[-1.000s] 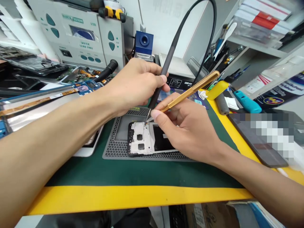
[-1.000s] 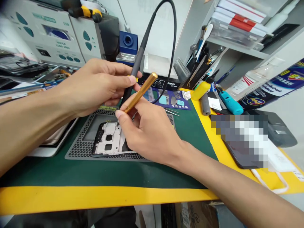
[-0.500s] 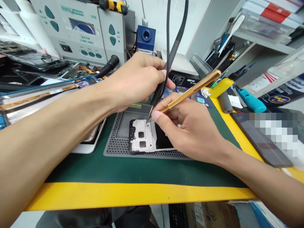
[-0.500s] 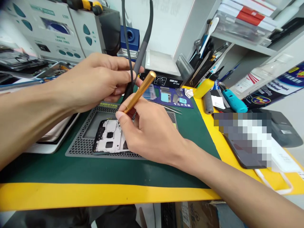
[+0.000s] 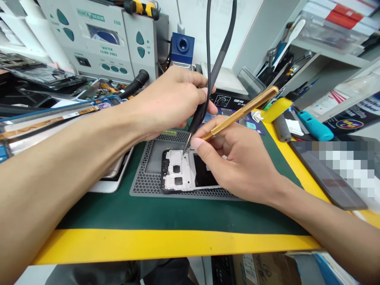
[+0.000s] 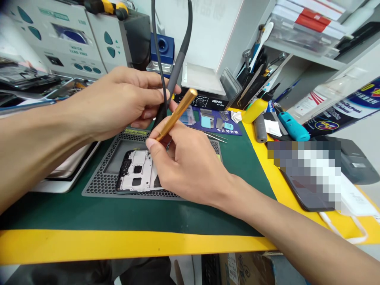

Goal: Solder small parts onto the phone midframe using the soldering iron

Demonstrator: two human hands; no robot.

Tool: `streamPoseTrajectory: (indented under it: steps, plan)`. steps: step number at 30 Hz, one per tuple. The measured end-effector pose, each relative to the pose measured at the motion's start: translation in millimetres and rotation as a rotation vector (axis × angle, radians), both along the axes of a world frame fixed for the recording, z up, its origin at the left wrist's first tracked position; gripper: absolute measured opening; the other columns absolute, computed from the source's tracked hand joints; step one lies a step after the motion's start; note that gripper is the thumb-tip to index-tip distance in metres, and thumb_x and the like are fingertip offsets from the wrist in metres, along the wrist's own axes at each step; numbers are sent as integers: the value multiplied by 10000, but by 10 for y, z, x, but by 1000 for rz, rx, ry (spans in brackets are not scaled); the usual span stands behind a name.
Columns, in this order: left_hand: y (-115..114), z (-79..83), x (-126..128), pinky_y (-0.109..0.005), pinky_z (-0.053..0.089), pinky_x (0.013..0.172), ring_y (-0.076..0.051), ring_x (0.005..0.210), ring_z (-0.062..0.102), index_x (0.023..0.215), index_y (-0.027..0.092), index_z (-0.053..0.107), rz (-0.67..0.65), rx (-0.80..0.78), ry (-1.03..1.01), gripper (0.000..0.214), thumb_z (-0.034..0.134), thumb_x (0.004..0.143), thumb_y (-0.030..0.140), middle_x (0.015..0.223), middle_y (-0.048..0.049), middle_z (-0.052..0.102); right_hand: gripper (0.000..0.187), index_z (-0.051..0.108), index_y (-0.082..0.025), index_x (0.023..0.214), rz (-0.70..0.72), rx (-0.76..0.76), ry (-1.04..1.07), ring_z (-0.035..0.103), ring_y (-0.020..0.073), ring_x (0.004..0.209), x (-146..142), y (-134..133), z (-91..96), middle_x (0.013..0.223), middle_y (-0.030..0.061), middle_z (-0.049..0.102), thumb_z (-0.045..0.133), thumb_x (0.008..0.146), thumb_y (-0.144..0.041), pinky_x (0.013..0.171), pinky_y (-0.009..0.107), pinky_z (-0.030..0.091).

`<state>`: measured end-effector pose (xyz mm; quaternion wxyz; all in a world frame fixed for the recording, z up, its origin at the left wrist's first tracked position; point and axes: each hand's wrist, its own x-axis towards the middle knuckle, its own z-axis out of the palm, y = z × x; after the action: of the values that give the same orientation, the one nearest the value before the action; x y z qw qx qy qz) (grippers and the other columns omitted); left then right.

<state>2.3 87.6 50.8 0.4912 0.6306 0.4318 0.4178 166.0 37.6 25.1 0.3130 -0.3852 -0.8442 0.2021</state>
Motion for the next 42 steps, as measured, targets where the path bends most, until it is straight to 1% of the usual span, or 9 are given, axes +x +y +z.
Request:
streamPoseTrajectory:
  steps: [4,7,12,20,26,30,33,37,42]
  plan:
    - [-11,-8,-9,-220,183,511,-12,511,295,765,126,590,-42,-10,-11,222,497,939,24,664,46,515,100,648,-184,902,18,-30,-21,592,144,640,-2,0,0,808,6,662,581,967,-149,587,295,455]
    - [-16,-14,-7,-232,174,503,-12,509,283,726,133,560,-44,-12,-11,261,474,940,12,670,39,513,108,649,-194,880,3,6,-37,593,151,649,-3,-3,11,841,17,685,592,957,-145,567,295,441]
    - [-19,-15,9,-242,178,483,-40,506,271,728,149,577,-34,-26,-48,243,542,951,62,618,44,459,112,655,-192,891,33,-19,-53,590,151,650,0,-1,20,823,14,668,581,964,-149,575,295,440]
    - [18,-53,6,-220,191,438,-36,477,302,727,154,613,-19,-10,-39,226,530,922,76,694,10,548,105,657,-176,894,45,-30,-46,597,150,674,7,22,26,820,12,658,580,958,-142,591,293,448]
    - [17,-44,23,-201,216,417,-38,424,314,768,160,658,34,4,15,192,567,936,140,548,56,389,116,647,-186,885,37,-57,-50,604,160,689,19,18,23,839,20,666,571,968,-159,600,302,455]
    - [-2,-25,33,-200,240,381,-39,398,357,807,168,661,82,14,15,128,620,924,134,558,61,442,103,653,-179,888,-4,-36,-12,593,155,690,12,15,19,880,32,671,585,965,-168,583,296,453]
    - [-4,-14,37,-185,247,371,-42,385,341,820,167,660,105,18,28,118,639,929,127,502,77,397,97,654,-175,897,12,-66,-16,581,149,667,7,16,11,833,20,652,585,964,-168,576,294,453]
    - [0,-12,40,-169,258,362,-48,386,352,854,164,650,107,33,29,89,648,925,110,492,83,411,98,662,-169,905,-7,-84,14,557,134,630,8,20,1,860,26,656,589,967,-187,530,285,435]
    - [-5,-21,40,-169,255,351,-44,378,332,874,159,650,99,34,9,58,652,916,119,494,83,418,95,666,-170,897,1,-90,-1,575,148,665,13,21,9,869,34,659,593,958,-179,556,295,442]
